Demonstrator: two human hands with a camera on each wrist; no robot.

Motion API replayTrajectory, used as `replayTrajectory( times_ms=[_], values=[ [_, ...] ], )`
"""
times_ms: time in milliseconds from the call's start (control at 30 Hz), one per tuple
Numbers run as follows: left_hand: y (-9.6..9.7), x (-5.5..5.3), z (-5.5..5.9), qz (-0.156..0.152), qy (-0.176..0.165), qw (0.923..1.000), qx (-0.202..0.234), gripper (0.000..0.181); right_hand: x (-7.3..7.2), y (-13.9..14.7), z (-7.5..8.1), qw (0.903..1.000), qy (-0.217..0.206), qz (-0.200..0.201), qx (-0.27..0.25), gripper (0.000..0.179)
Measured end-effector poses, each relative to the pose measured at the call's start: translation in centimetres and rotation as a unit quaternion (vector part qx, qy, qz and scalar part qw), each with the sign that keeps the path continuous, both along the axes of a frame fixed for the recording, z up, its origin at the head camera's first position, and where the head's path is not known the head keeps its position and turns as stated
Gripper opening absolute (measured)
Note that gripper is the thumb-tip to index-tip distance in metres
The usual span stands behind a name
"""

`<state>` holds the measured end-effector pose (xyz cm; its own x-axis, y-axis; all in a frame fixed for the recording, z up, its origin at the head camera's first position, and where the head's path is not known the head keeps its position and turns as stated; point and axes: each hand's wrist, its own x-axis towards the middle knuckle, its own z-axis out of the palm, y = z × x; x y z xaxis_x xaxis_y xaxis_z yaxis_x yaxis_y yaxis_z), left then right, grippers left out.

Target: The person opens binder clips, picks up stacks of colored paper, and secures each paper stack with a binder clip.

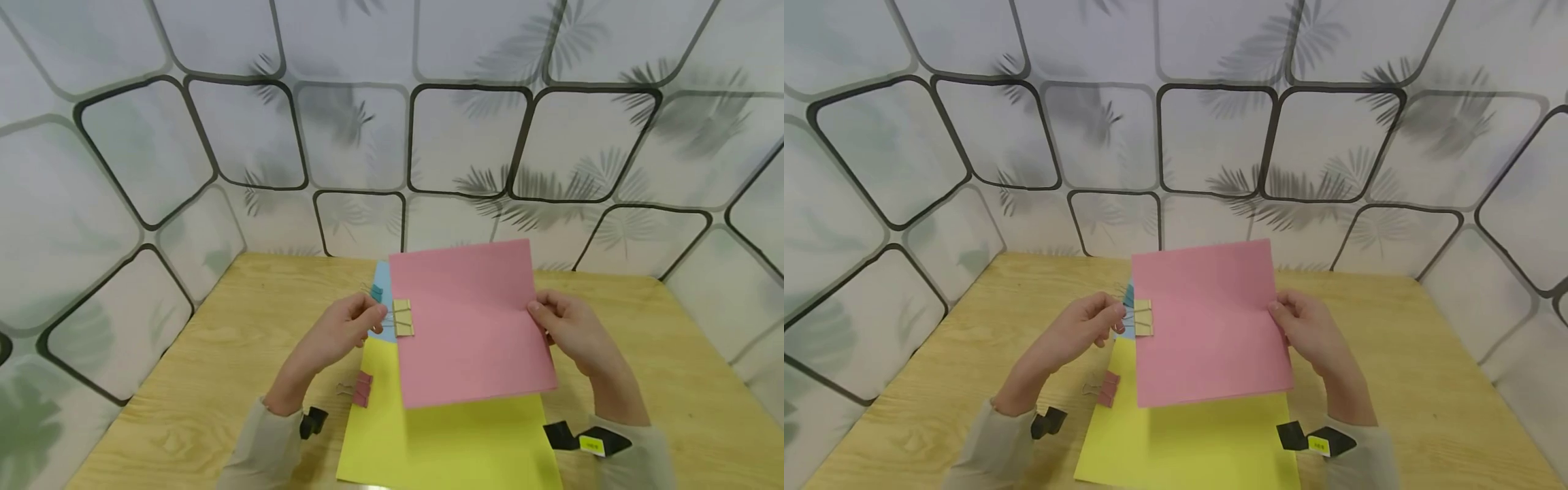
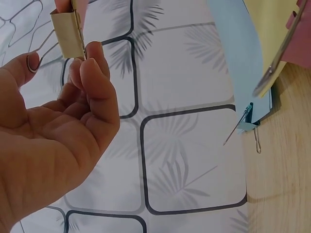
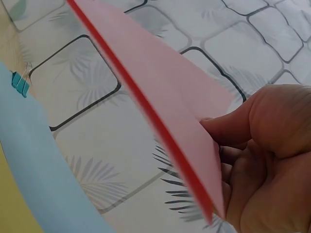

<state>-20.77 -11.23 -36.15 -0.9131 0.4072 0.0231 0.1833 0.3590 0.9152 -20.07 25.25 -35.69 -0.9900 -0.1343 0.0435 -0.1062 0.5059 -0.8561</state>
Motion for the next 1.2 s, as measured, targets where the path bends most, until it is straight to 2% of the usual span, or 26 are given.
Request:
replayTrajectory(
  times_ms=[267, 733, 867, 1067, 1200],
  values=[
    [0.3, 0.2, -0.2, -0.009, -0.009, 0.9999, 0.001, 0.029, 0.3, 0.8, 0.3, 0.9998, 0.003, 0.019, -0.003, 0.035],
    [1.8, 0.0, -0.5, -0.016, -0.013, 0.9998, -0.003, 0.031, 0.5, 2.1, -0.7, 0.9996, -0.005, 0.015, -0.022, 0.035],
    [2.4, -0.2, -0.5, -0.032, -0.019, 0.9992, -0.012, 0.034, 0.8, 2.7, -0.9, 0.9997, -0.004, 0.013, -0.021, 0.033],
    [3.5, -0.1, -0.3, -0.075, -0.028, 0.9966, -0.018, 0.034, 1.3, 3.6, -1.4, 0.9998, -0.013, -0.002, -0.012, 0.035],
    [4.2, -0.2, -0.6, -0.086, -0.032, 0.9956, -0.016, 0.032, 1.5, 4.4, -1.8, 0.9997, -0.020, -0.008, -0.007, 0.036]
  ],
)
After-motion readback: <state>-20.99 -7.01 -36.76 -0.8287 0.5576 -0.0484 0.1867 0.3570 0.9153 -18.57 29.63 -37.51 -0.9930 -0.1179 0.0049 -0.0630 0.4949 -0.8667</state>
